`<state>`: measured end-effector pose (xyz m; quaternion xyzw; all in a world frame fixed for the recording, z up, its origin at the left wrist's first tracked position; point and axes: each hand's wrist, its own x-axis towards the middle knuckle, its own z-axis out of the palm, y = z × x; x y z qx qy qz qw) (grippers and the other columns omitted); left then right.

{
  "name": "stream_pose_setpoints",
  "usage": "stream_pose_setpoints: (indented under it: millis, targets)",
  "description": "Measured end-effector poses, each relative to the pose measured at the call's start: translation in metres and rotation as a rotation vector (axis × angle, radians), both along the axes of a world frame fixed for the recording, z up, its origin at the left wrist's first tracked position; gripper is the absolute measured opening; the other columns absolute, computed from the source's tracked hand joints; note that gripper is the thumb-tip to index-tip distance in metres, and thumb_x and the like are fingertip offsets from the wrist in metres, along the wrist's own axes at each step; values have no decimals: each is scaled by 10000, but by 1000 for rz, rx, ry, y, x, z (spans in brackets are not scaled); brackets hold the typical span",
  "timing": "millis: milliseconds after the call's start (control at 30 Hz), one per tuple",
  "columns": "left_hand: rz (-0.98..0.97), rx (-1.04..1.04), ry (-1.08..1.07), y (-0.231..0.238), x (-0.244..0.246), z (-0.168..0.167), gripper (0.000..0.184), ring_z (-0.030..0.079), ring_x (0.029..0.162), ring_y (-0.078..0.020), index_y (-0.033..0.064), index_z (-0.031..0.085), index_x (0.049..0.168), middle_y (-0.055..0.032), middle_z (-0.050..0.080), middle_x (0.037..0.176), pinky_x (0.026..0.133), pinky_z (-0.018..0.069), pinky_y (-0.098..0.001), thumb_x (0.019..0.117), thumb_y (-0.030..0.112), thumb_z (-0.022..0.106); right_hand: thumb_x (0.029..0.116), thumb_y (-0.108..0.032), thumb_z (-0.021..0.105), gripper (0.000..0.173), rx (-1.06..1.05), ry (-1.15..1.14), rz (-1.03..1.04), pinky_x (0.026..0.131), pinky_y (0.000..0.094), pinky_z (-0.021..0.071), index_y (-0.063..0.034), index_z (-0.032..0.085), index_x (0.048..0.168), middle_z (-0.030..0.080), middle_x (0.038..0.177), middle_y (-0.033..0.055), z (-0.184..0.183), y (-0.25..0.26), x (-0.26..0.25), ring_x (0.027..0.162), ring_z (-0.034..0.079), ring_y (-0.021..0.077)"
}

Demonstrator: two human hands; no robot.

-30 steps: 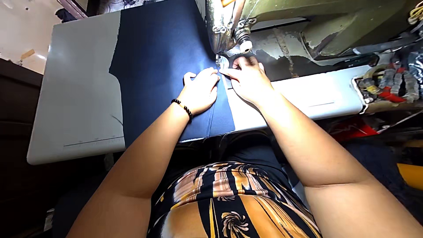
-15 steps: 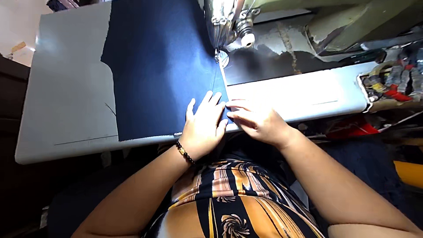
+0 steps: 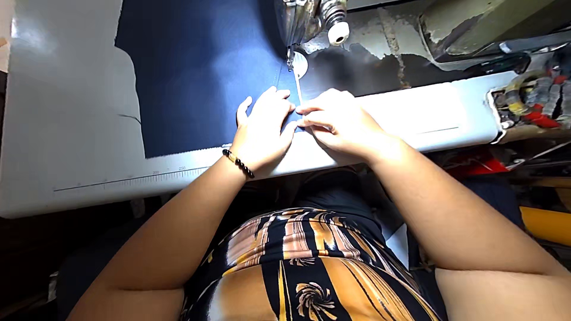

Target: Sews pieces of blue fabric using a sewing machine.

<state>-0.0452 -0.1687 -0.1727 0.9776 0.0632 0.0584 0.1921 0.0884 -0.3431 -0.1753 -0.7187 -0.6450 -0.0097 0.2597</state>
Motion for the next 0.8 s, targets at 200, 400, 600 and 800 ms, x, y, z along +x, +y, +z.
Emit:
stream_pose_setpoints:
  millis: [200, 400, 600, 800]
  targets:
    - [-4, 19, 9, 37, 44, 2, 445, 308, 1541, -244, 166, 628, 1333, -26, 466, 1585, 1183, 162, -664, 1009, 409, 442, 974, -103, 496, 325, -26, -26, -58, 966, 551, 467, -124, 778, 1132, 685, 1266, 111, 2, 28, 31, 1174, 604, 361]
    - [53, 50, 91, 65, 89, 14, 454, 316, 1532, -238, 185, 581, 1398, -44, 466, 1575, 1196, 155, -656, 1024, 405, 446, 1024, -174, 457, 412, -148, -35, -300, 971, 604, 420, -215, 674, 1372, 593, 1350, 162, 3, 39, 28, 1258, 523, 414]
    - [34, 150, 46, 75, 103, 9, 489, 337, 1521, -240, 203, 553, 1433, -41, 461, 1583, 1193, 181, -616, 1036, 424, 373, 1043, -215, 451, 395, -169, -31, -320, 1012, 622, 411, -198, 666, 1373, 599, 1352, 162, 4, 36, 26, 1286, 515, 425]
    - [60, 161, 22, 72, 99, 11, 462, 375, 1505, -237, 257, 603, 1418, 0, 493, 1568, 1207, 127, -650, 1057, 415, 364, 1034, -210, 460, 378, -116, 4, -291, 1023, 610, 407, -166, 696, 1325, 606, 1351, 169, 1, 32, 30, 1287, 518, 423]
